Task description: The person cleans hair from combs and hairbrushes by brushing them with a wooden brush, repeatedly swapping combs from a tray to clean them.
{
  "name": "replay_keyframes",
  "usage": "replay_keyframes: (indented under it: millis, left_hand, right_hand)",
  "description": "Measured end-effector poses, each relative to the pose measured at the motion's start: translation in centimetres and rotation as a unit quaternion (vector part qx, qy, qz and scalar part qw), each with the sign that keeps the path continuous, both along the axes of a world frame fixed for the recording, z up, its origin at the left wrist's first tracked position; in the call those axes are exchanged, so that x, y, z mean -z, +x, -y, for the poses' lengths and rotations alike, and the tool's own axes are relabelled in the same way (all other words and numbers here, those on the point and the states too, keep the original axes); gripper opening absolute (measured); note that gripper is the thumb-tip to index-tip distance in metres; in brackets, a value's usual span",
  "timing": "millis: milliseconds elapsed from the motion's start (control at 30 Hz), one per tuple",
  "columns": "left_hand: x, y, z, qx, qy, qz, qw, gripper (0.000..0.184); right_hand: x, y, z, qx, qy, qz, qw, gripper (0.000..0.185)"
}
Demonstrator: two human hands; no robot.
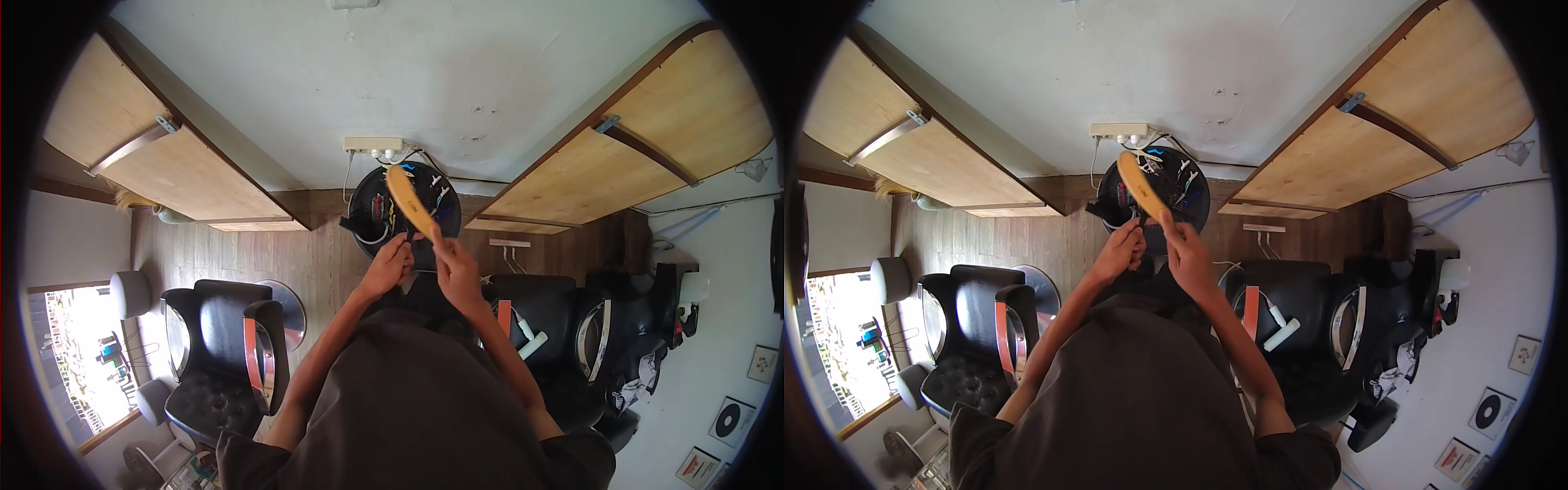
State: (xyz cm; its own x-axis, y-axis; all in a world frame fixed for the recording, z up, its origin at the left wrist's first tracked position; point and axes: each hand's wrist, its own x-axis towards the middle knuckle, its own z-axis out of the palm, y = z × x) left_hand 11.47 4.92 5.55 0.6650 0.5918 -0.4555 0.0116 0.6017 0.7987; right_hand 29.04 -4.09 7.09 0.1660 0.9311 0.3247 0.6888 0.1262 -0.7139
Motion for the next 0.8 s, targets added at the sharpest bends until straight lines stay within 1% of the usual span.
replay_keyframes:
  millis: [100,167,233,300,433,500,633,700,733,767,800]
  left_hand:
    - [-0.2,0.1,0.1,-0.005,-0.011,-0.027,1.000,0.034]
    - [-0.8,-0.1,0.4,0.026,0.047,-0.022,0.998,0.034]
    - [-0.7,-0.1,0.5,0.018,0.037,-0.021,0.999,0.033]
    - [-0.3,-0.1,0.5,0.011,0.028,-0.019,0.999,0.033]
    - [-0.7,-0.5,0.9,0.034,0.024,-0.017,0.999,0.034]
    - [-0.9,-0.6,0.9,0.044,0.028,-0.021,0.998,0.034]
    - [-0.4,-0.6,0.9,0.020,-0.002,-0.025,0.999,0.034]
    - [0.2,-0.6,1.0,0.011,-0.011,-0.026,1.000,0.033]
    - [0.7,-0.6,1.1,-0.012,-0.022,-0.021,0.999,0.033]
    - [0.6,-0.5,1.1,-0.036,-0.033,-0.016,0.999,0.032]
    - [0.6,-0.5,1.0,-0.036,-0.034,-0.016,0.999,0.032]
  right_hand:
    - [0.1,-0.5,0.5,0.014,-0.022,0.005,1.000,0.068]
    - [0.1,0.2,0.0,0.020,-0.024,-0.001,1.000,0.068]
    - [0.2,0.5,-0.6,0.031,-0.026,-0.007,0.999,0.068]
    - [0.3,0.6,-1.3,0.040,-0.002,0.020,0.999,0.068]
    - [0.7,1.6,-2.3,0.079,-0.010,0.033,0.996,0.068]
    - [0.6,2.0,-2.6,0.088,-0.017,0.084,0.992,0.068]
    - [0.4,1.7,-1.3,0.044,-0.017,0.105,0.993,0.069]
    - [0.3,0.6,-0.1,0.006,-0.035,0.062,0.997,0.068]
    - [0.2,0.0,0.5,-0.008,-0.052,0.028,0.998,0.068]
    - [0.0,-0.6,1.0,-0.009,-0.052,0.028,0.998,0.068]
    - [-0.2,-1.1,1.4,-0.017,-0.050,-0.001,0.999,0.064]
